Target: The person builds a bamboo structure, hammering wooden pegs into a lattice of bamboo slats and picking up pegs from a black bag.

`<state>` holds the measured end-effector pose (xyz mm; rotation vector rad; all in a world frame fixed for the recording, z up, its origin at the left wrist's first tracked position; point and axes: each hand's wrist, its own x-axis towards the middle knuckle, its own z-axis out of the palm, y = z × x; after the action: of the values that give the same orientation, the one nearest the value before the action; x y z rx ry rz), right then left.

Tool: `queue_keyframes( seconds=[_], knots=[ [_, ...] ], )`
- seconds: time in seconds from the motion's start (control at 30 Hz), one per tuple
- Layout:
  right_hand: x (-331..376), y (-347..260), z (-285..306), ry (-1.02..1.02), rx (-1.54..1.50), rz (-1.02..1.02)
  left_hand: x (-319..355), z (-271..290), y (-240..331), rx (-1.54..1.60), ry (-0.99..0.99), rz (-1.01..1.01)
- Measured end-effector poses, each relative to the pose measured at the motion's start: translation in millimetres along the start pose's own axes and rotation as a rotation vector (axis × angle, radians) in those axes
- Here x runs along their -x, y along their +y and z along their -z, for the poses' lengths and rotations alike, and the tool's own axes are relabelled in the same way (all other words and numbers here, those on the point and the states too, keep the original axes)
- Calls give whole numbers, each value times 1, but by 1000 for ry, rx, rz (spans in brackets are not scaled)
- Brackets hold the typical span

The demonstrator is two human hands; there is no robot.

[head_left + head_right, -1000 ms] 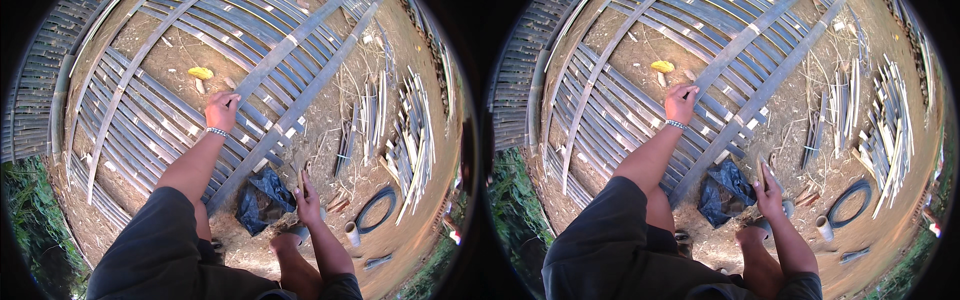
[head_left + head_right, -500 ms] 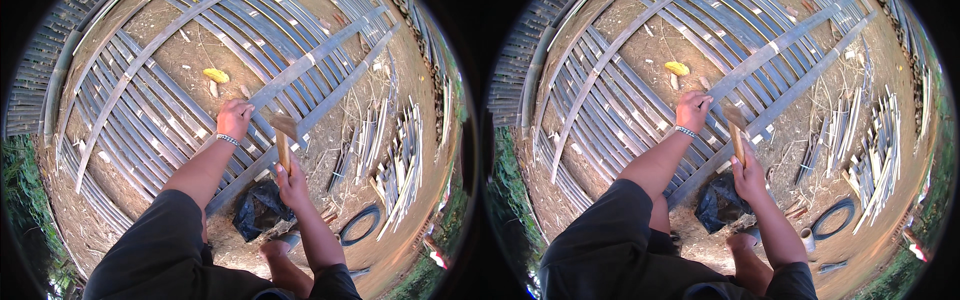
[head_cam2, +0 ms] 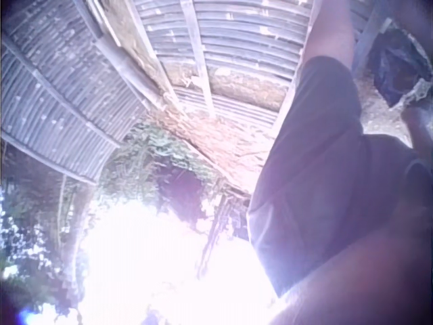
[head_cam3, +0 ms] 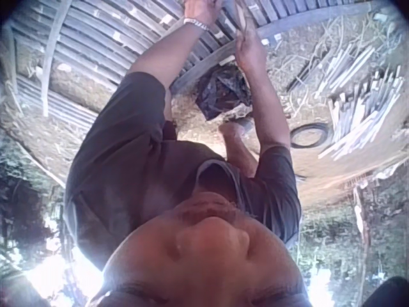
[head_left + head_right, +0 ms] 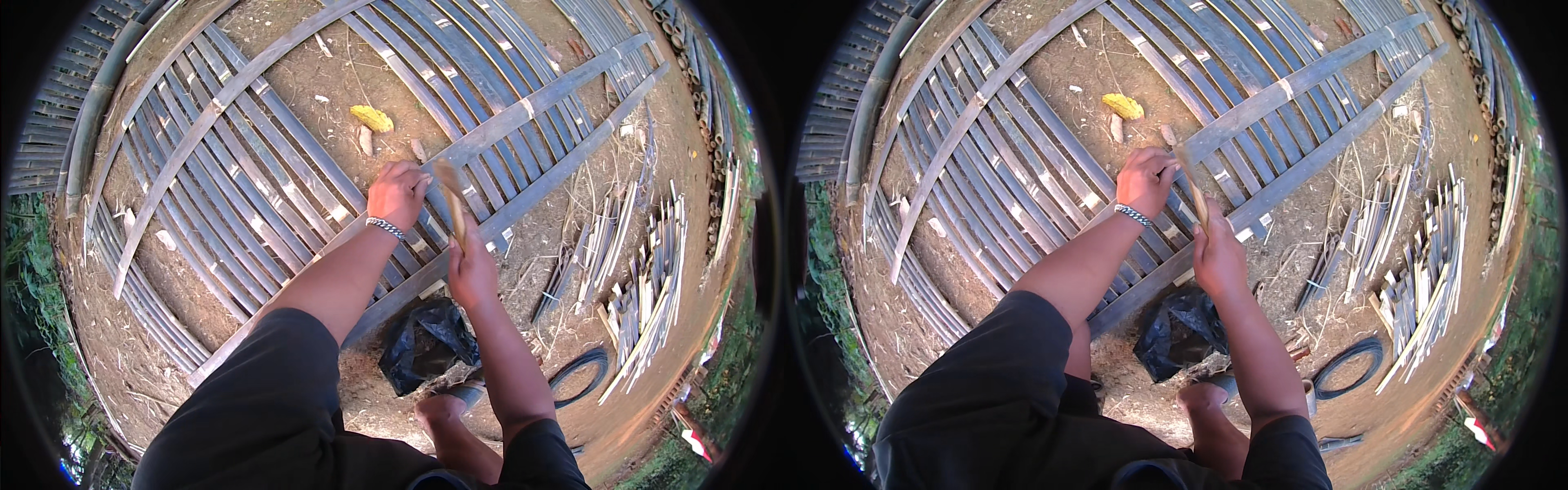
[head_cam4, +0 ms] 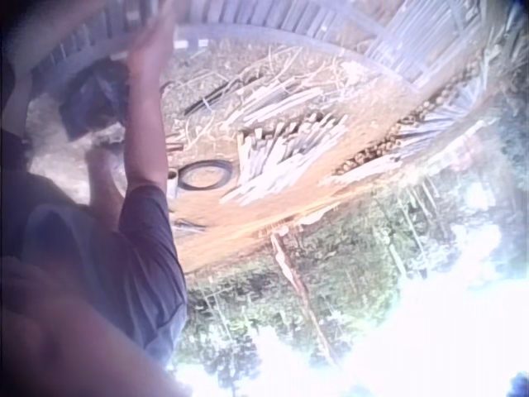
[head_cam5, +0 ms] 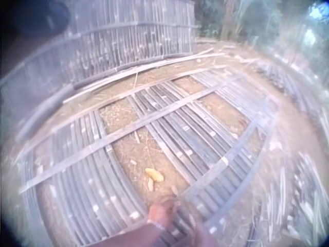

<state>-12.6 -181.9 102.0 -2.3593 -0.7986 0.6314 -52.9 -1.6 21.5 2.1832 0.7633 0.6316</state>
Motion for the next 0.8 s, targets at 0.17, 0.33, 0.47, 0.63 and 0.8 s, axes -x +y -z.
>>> queue_keyframes(
  seconds=[0.17, 0.33, 0.47, 0.63, 0.8],
  knots=[
    [-6, 8, 5, -59, -21, -163, -1, 0, -1, 5, -3, -1],
    [7, 9, 0, 105, -41, 108, 0, 2, -1, 9, -4, 21],
    [12, 21, 4, 63, -137, -15, -2, 1, 1, 29, -12, 25],
    [55, 47, 7, 56, -166, -208, -1, 0, 3, 8, -33, 70],
    [112, 98, 39, 20, 138, -19, 0, 0, 6, 48, -45, 155]
  ],
)
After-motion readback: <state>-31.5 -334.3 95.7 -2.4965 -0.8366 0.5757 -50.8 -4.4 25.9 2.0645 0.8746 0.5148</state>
